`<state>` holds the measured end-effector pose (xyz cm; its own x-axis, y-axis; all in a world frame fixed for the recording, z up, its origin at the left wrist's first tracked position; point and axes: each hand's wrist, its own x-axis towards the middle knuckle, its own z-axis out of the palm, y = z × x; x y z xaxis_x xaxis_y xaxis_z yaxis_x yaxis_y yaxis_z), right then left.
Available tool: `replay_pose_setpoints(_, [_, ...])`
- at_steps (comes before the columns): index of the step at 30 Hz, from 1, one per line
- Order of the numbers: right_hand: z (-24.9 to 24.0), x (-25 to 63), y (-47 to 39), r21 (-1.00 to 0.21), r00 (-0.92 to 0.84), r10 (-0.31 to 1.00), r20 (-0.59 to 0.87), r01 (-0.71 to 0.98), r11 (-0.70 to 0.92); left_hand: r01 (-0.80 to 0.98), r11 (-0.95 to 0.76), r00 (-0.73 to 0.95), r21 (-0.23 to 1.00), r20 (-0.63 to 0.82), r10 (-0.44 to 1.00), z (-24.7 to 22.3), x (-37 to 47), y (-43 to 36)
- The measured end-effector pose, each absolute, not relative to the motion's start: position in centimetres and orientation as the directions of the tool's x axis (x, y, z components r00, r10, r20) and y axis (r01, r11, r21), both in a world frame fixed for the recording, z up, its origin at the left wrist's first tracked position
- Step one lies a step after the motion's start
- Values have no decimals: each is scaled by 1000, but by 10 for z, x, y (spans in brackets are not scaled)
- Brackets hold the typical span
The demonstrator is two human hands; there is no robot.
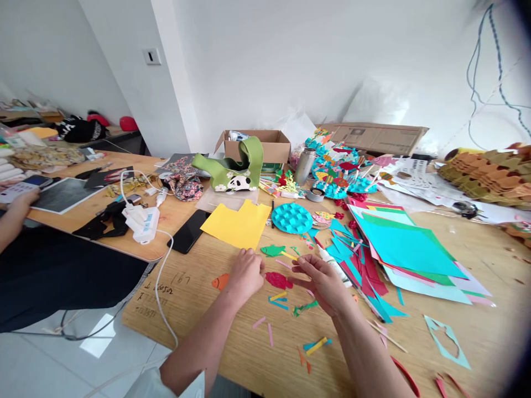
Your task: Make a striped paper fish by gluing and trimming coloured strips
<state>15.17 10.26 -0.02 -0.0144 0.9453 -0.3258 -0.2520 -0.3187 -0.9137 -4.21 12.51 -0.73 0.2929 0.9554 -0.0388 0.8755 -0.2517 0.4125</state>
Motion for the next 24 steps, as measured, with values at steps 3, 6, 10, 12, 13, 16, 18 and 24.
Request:
replay_pose_setpoints(3, [-5, 152, 102, -928, -50, 951, -304, -209, -308, 851, -245, 267, 464, 20, 963, -12, -41, 124])
replay_pose_setpoints(6, [-7, 148, 100, -944, -85, 950, -299, -115, -308, 748, -235, 210, 620, 115, 971, -17, -40, 124])
replay_pose_setpoints(10, [-10, 142, 98, -968, -82, 965, -249, -3, -250, 513, -137, 196, 848, 39, 980, -20, -37, 127])
replay_pose_setpoints(12, [-10, 140, 97, -974, -67, 972, -227, 45, -224, 420, -85, 199, 903, 0, 980, -19, -36, 129])
replay_pose_setpoints(13, [-10, 140, 97, -973, -62, 973, -223, 67, -219, 397, -68, 190, 915, -9, 982, -19, -35, 129])
replay_pose_setpoints(16, [-9, 140, 98, -965, -50, 971, -234, 132, -226, 408, -45, 151, 912, -19, 988, -17, -34, 128])
replay_pose_setpoints(18, [-9, 141, 98, -957, -49, 967, -252, 164, -241, 427, -53, 146, 903, -11, 989, -19, -33, 127])
replay_pose_setpoints(24, [-14, 142, 98, -933, -43, 954, -298, 224, -282, 434, -104, 176, 895, 29, 984, -30, -29, 127])
